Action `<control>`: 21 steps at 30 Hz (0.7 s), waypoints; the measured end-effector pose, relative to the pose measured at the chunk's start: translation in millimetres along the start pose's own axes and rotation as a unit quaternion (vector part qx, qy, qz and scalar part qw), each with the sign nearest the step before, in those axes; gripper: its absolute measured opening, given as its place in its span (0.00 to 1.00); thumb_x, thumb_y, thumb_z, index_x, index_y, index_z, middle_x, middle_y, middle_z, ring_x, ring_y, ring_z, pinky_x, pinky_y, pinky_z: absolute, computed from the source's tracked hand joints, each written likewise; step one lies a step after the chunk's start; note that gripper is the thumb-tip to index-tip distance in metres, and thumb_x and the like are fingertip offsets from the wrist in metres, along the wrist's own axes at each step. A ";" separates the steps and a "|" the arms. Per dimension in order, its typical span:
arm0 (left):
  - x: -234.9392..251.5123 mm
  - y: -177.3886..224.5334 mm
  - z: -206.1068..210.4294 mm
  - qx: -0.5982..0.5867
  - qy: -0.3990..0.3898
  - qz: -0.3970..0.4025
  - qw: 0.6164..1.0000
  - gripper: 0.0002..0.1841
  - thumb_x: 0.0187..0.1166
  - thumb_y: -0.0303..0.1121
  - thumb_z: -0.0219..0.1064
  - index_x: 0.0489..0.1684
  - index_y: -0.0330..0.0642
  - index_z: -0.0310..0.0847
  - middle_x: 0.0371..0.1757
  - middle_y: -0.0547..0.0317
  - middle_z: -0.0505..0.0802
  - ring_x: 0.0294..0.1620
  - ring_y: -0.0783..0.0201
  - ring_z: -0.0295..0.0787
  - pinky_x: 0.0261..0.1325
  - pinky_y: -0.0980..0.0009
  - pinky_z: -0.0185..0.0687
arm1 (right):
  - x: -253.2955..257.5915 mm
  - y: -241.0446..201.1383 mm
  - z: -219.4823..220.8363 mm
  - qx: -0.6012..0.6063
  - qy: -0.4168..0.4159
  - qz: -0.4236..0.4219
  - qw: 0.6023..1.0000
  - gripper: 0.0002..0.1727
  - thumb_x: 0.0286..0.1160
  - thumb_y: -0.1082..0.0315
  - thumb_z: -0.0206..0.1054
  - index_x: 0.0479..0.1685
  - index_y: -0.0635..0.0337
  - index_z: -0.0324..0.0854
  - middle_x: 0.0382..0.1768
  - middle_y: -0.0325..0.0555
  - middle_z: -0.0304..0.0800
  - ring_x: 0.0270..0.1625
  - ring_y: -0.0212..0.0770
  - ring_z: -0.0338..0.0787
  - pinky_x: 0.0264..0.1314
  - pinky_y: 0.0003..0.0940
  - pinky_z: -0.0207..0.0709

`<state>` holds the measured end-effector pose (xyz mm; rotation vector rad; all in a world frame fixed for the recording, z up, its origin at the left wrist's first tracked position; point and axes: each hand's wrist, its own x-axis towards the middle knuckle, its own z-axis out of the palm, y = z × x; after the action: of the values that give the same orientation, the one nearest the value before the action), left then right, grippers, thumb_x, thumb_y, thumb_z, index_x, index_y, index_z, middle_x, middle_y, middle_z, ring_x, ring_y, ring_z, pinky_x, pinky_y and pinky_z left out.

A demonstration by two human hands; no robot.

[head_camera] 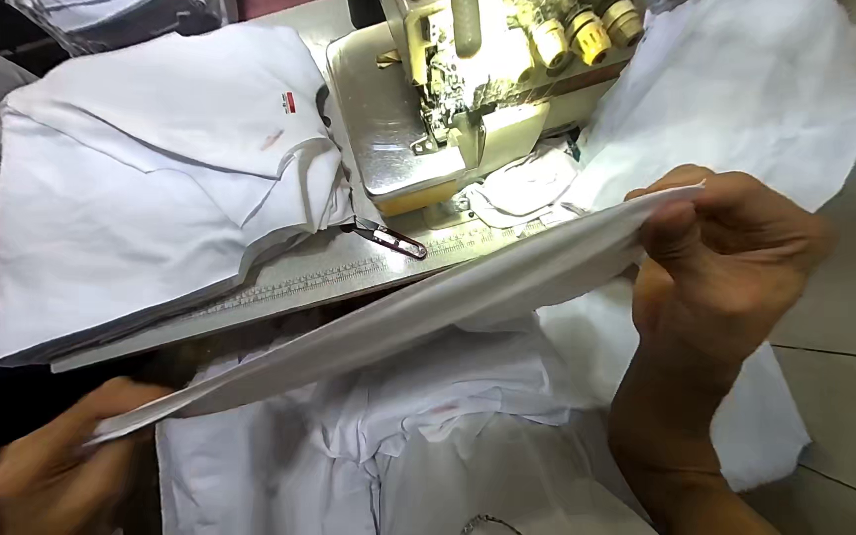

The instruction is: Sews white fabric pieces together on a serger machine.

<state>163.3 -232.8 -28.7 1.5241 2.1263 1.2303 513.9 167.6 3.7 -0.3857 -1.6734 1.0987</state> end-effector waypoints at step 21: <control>168.6 -8.1 70.3 0.286 0.101 -0.029 0.953 0.20 0.88 0.42 0.59 0.66 0.35 0.80 0.67 0.35 0.83 0.68 0.38 0.80 0.69 0.42 0.75 | 17.6 95.5 84.7 -0.043 -0.014 0.087 0.995 0.04 0.74 0.71 0.75 0.35 0.64 0.89 0.33 0.39 0.89 0.36 0.24 0.87 0.42 0.18 0.82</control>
<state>130.8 -53.0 -34.1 1.5718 2.8160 0.8109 407.9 190.3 -66.0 -0.5835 -1.7410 1.1660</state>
